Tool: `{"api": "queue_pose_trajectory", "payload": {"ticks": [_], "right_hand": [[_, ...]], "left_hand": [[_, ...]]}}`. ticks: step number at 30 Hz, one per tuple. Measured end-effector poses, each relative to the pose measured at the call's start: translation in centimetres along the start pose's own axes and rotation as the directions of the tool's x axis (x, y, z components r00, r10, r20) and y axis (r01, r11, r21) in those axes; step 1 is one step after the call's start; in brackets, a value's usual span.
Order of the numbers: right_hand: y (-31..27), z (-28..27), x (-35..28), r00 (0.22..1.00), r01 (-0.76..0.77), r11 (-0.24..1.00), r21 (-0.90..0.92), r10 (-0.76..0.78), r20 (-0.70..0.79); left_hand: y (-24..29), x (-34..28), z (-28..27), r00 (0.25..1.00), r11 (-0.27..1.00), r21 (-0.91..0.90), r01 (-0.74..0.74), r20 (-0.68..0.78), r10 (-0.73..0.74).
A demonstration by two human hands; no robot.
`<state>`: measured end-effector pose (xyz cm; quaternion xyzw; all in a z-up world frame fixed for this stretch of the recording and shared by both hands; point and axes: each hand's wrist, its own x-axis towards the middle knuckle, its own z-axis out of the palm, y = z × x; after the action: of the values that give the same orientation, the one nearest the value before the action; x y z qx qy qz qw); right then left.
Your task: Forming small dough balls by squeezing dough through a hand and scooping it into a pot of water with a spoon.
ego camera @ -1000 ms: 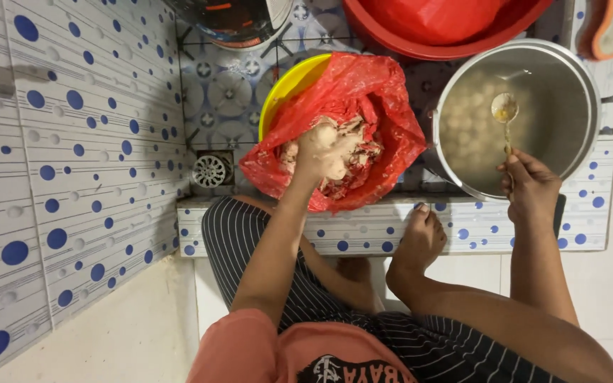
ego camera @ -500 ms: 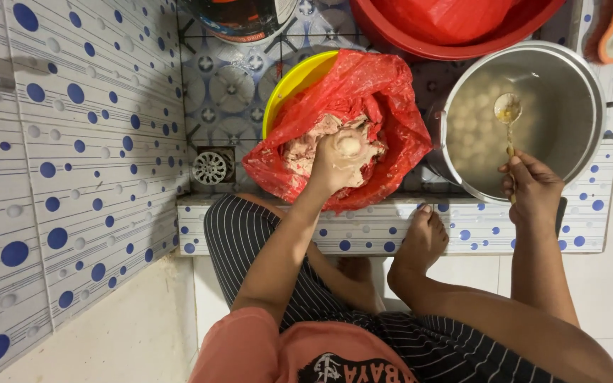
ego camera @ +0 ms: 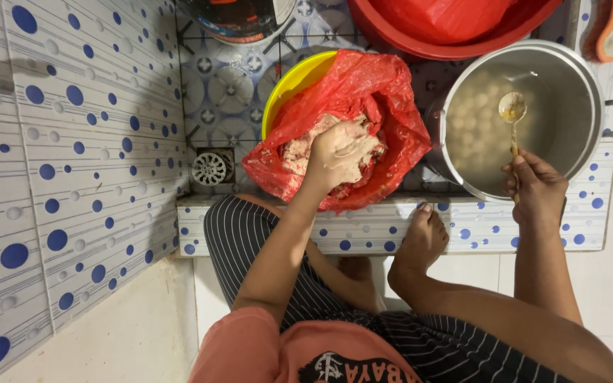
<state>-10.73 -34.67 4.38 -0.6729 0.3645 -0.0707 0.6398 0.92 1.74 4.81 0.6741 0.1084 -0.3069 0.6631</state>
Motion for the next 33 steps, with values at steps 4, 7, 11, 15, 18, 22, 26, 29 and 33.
{"api": "queue_pose_trajectory", "payload": {"ticks": [4,7,11,15,18,22,26,29,33], "right_hand": [[-0.1,0.2,0.1,1.0,0.01,1.0,0.004,-0.01,0.002],[-0.5,0.3,-0.3,1.0,0.024,1.0,-0.017,-0.024,0.006],[-0.6,0.4,-0.3,1.0,0.015,1.0,-0.012,-0.015,-0.007],[-0.5,-0.9,0.7,0.998,0.039,0.998,-0.041,-0.04,-0.042],[-1.6,-2.1,1.0,0.991,0.048,0.998,-0.043,-0.053,-0.127],[-0.8,-3.7,2.4,0.98,0.098,0.991,-0.086,-0.111,-0.167],[3.8,-5.5,4.8,0.935,0.233,0.805,-0.546,-0.339,-0.1],[8.3,-5.4,6.0,0.883,0.314,0.536,-0.784,-0.469,0.032],[9.6,-2.0,5.8,0.901,0.337,0.526,-0.781,-0.42,0.106]], "left_hand": [[-7.1,4.8,0.5,0.982,0.601,-0.799,-0.013,0.104,0.159],[-6.4,3.4,0.4,0.965,0.826,-0.517,-0.223,0.0,0.261],[-7.2,3.7,0.4,0.934,0.916,-0.185,-0.356,-0.056,0.352],[-0.2,0.3,0.0,0.999,0.991,-0.127,-0.04,-0.011,0.039],[-9.1,5.5,-1.1,0.714,0.692,-0.278,-0.666,0.033,0.7],[-4.7,2.6,-0.7,0.893,0.801,-0.433,-0.414,-0.023,0.449],[-3.5,1.7,-1.2,0.818,0.819,0.118,-0.562,-0.071,0.571],[-6.2,3.1,-0.8,0.837,0.861,0.016,-0.509,-0.226,0.499],[-5.7,3.1,-1.3,0.827,0.836,0.073,-0.544,-0.125,0.548]]}}
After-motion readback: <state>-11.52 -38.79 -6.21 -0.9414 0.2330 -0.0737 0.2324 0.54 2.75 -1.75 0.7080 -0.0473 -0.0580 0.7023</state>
